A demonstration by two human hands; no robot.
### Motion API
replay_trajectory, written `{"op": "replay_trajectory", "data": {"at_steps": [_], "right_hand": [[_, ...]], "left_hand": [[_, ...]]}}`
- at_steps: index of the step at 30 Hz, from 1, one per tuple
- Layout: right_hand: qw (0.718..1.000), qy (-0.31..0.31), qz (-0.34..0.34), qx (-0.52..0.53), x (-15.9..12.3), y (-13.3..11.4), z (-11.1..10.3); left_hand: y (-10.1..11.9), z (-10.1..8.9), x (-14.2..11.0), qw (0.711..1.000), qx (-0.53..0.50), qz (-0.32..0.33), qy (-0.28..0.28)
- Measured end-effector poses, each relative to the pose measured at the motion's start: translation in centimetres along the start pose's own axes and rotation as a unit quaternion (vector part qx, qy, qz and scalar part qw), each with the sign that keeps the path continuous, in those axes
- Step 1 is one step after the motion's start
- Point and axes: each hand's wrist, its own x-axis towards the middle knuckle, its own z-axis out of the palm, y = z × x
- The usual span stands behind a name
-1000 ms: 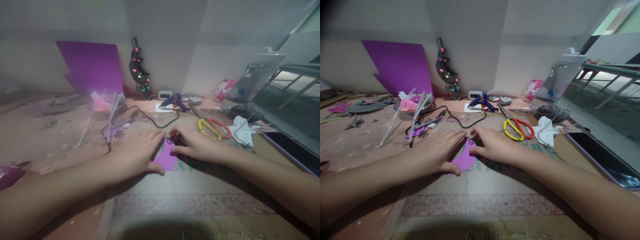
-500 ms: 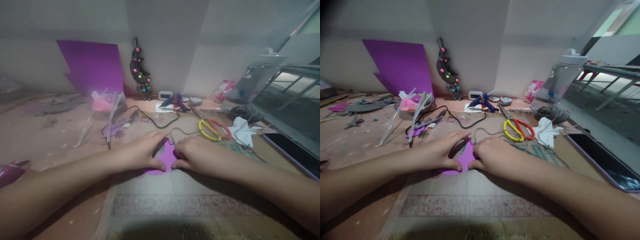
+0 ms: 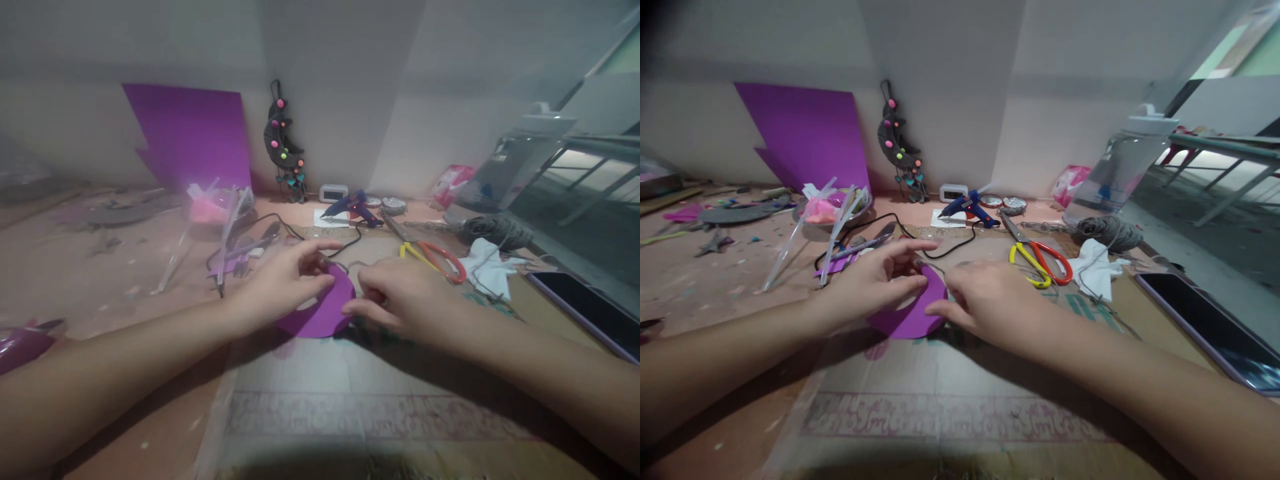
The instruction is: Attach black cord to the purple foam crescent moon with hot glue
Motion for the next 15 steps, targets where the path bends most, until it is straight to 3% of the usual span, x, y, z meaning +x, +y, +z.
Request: {"op": "replay_trajectory", "data": {"at_steps": [2, 4, 7, 10, 13, 15], "right_hand": [[0.996, 0.086, 0.006, 0.028, -0.1, 0.2, -0.3], [0.989, 0.130, 0.001, 0.072, -0.1, 0.4, -0.3], [0.983, 0.091, 0.005, 0.159, 0.0, 0.3, 0.6], [0.971, 0.028, 0.018, 0.237, 0.0, 0.1, 1.9], [0.962, 0.029, 0.029, 0.270, 0.0, 0.0, 2.7], [0.968, 0.048, 0.017, 0.245, -0.1, 0.2, 3.0]], "left_hand": [[0.5, -0.5, 0.0, 0.999, 0.018, 0.018, 0.026], [0.9, -0.9, -0.1, 0.996, 0.044, 0.055, 0.062], [1.4, -1.3, -0.5, 0.981, 0.097, 0.143, 0.092], [1.7, -1.5, -1.0, 0.959, 0.139, 0.235, 0.077], [1.8, -1.7, -1.2, 0.932, 0.170, 0.312, 0.066], [1.8, -1.6, -1.3, 0.927, 0.167, 0.330, 0.059]]}}
